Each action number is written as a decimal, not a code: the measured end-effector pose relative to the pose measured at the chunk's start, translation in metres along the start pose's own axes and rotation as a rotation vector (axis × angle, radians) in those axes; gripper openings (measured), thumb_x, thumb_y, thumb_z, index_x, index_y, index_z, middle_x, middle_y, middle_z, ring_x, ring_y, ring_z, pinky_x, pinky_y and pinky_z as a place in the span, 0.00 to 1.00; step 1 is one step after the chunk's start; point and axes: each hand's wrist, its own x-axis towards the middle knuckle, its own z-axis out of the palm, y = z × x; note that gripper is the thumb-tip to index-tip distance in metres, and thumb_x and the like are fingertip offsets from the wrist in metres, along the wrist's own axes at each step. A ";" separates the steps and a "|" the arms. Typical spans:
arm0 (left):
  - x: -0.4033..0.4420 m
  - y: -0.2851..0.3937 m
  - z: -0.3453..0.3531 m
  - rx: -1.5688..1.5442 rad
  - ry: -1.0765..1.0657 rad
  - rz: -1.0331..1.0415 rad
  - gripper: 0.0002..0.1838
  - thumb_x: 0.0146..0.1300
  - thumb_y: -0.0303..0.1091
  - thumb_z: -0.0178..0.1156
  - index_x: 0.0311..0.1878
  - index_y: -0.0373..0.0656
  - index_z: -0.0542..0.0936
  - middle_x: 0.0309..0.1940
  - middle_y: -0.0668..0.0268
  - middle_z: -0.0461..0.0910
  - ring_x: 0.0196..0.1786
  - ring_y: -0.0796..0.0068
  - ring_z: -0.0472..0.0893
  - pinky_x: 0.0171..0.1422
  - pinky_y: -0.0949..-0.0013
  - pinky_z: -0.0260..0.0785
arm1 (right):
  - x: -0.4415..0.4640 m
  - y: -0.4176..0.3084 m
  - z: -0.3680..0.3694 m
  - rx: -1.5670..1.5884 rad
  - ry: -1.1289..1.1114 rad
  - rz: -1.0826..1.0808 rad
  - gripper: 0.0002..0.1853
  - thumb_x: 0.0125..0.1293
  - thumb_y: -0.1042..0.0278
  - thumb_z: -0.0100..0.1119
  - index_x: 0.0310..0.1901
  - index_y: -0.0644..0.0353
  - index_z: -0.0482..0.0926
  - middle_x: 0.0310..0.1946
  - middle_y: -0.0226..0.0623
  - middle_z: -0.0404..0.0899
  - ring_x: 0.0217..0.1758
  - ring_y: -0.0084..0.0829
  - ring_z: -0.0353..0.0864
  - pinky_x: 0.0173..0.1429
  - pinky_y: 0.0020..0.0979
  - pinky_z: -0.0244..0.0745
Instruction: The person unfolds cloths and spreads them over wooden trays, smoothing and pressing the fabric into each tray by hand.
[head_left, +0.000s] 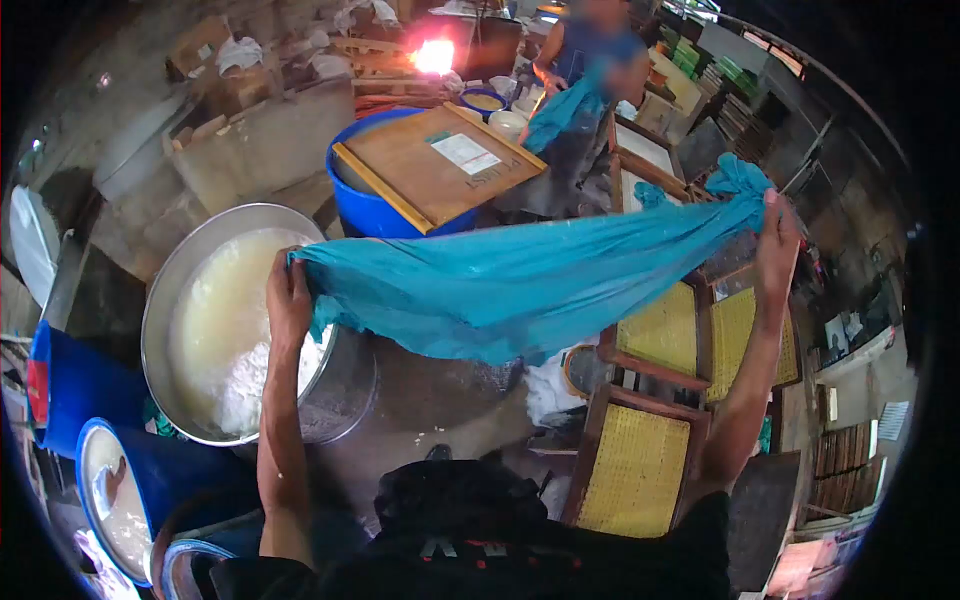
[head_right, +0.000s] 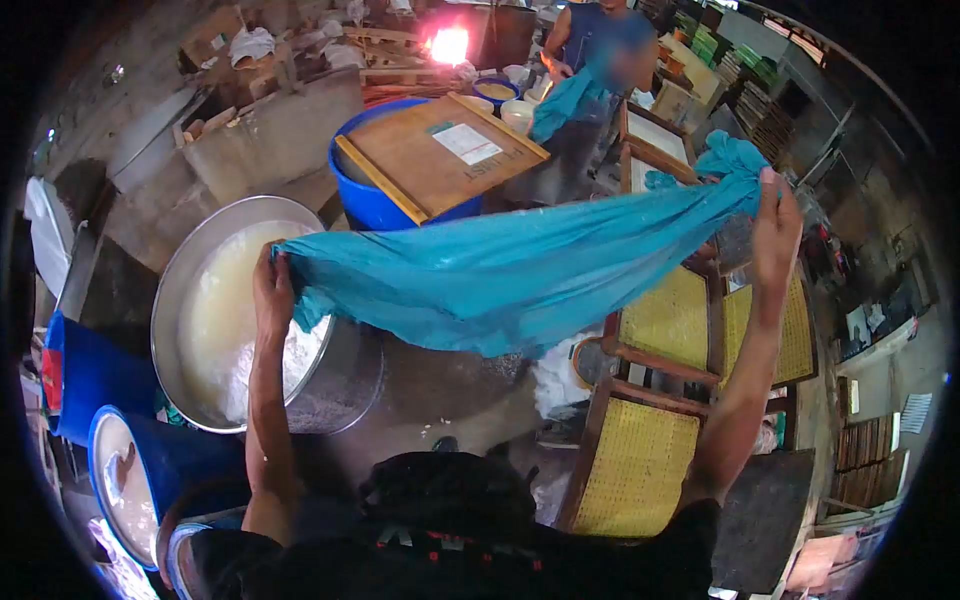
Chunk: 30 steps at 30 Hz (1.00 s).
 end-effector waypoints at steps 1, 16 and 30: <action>0.003 -0.003 -0.001 -0.002 -0.005 0.001 0.14 0.83 0.38 0.50 0.49 0.35 0.77 0.32 0.54 0.79 0.34 0.64 0.77 0.43 0.59 0.70 | 0.007 0.018 -0.003 0.077 -0.012 0.004 0.25 0.81 0.45 0.54 0.55 0.62 0.86 0.38 0.30 0.84 0.40 0.23 0.78 0.51 0.28 0.73; -0.005 0.095 0.045 -0.208 -0.426 -0.063 0.27 0.83 0.48 0.47 0.52 0.28 0.81 0.44 0.52 0.86 0.50 0.70 0.81 0.63 0.63 0.71 | -0.116 0.003 0.037 -0.494 -0.686 -0.322 0.24 0.71 0.49 0.65 0.61 0.54 0.80 0.58 0.46 0.83 0.63 0.44 0.82 0.66 0.42 0.75; -0.031 0.102 0.113 0.208 -0.622 0.211 0.21 0.76 0.50 0.59 0.48 0.38 0.81 0.26 0.41 0.79 0.39 0.34 0.82 0.41 0.42 0.72 | -0.301 -0.064 0.144 0.421 -0.814 0.123 0.13 0.72 0.57 0.66 0.46 0.58 0.86 0.31 0.43 0.85 0.31 0.37 0.83 0.37 0.38 0.75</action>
